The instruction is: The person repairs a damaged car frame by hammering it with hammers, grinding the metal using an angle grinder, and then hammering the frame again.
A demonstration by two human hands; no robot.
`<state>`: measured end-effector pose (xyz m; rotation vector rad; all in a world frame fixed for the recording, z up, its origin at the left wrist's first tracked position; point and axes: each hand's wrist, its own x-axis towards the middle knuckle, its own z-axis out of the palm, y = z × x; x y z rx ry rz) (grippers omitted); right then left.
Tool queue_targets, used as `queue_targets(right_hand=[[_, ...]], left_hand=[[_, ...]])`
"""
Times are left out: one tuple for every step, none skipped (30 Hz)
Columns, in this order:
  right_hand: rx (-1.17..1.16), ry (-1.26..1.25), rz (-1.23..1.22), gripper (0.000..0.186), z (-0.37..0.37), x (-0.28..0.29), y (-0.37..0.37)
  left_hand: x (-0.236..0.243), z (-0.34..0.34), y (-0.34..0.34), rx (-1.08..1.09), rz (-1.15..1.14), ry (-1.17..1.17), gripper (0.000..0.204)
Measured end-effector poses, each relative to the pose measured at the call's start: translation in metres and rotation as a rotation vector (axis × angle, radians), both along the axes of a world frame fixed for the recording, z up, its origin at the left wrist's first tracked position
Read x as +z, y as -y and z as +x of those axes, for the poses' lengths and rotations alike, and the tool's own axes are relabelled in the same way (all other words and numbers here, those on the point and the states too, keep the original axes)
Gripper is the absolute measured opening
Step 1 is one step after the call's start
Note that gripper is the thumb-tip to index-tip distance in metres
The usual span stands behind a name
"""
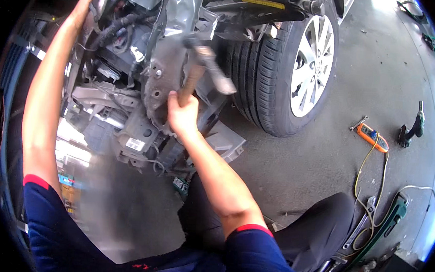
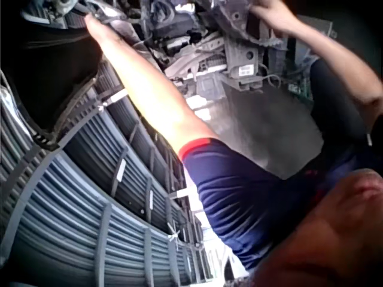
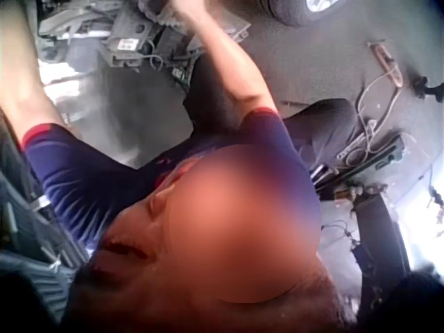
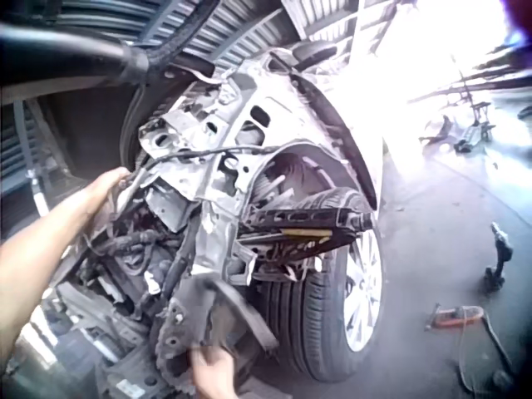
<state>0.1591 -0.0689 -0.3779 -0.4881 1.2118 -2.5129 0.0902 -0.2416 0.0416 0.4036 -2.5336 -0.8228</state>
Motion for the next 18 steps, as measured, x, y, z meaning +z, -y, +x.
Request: queue_targets(right_hand=[[0.176, 0.257, -0.227, 0.031, 0.018, 0.023, 0.006], [0.214, 0.266, -0.216, 0.029, 0.014, 0.041, -0.02], [0.208, 0.301, -0.154, 0.028, 0.007, 0.043, -0.064], [0.032, 0.264, -0.125, 0.033, 0.006, 0.039, -0.087], [-0.12, 0.162, -0.185, 0.035, 0.007, 0.034, -0.107], [-0.295, 0.075, -0.423, 0.036, 0.01, 0.029, -0.116], [-0.389, 0.062, -0.862, 0.035, 0.002, 0.029, -0.118], [-0.406, 0.02, -0.945, 0.034, 0.004, 0.033, -0.119], [-0.436, -0.037, -1.021, 0.033, 0.002, 0.036, -0.117], [-0.487, -0.11, -0.606, 0.031, 0.008, 0.028, -0.093], [-0.52, -0.165, -0.193, 0.028, 0.02, 0.014, -0.054], [-0.206, 0.0, -0.091, 0.028, 0.007, 0.004, -0.015], [0.115, 0.177, 0.015, 0.028, -0.006, -0.006, 0.008], [0.126, 0.236, -0.075, 0.028, 0.003, 0.002, 0.001], [0.141, 0.281, -0.176, 0.029, 0.008, 0.024, -0.018], [0.134, 0.199, -0.084, 0.029, 0.01, 0.04, -0.052], [0.091, 0.191, -0.02, 0.03, 0.014, 0.056, -0.09], [-0.057, 0.124, -0.043, 0.029, 0.013, 0.052, -0.115]], left_hand=[[0.017, 0.022, 0.034, -0.024, -0.039, 0.002, 0.046], [0.018, 0.034, 0.041, 0.005, -0.49, -0.097, 0.047], [-0.003, 0.024, 0.011, 0.111, -0.339, -0.11, 0.051], [-0.02, 0.035, -0.023, -0.085, -0.092, 0.101, 0.053], [-0.022, 0.04, -0.035, -0.212, -0.045, 0.127, 0.054], [-0.026, 0.052, -0.042, -0.296, -0.045, 0.129, 0.054], [-0.025, 0.053, -0.05, -0.327, -0.025, 0.131, 0.056], [-0.024, 0.056, -0.059, -0.328, -0.025, 0.118, 0.057], [-0.026, 0.051, -0.063, -0.36, 0.001, 0.127, 0.056], [-0.03, 0.049, -0.065, -0.387, 0.029, 0.133, 0.055], [-0.031, 0.048, -0.068, -0.407, 0.05, 0.145, 0.053], [-0.038, 0.035, -0.076, -0.465, 0.033, 0.109, 0.052], [-0.047, 0.026, -0.076, -0.52, 0.044, 0.105, 0.05], [-0.047, 0.037, -0.068, -0.533, 0.04, 0.105, 0.049], [-0.03, 0.04, -0.037, -0.385, -0.005, 0.073, 0.049], [-0.012, 0.037, -0.014, -0.243, -0.05, 0.054, 0.049], [0.008, 0.032, 0.023, 0.06, -0.12, -0.005, 0.05], [0.002, 0.027, 0.015, 0.128, -0.11, -0.012, 0.048]])
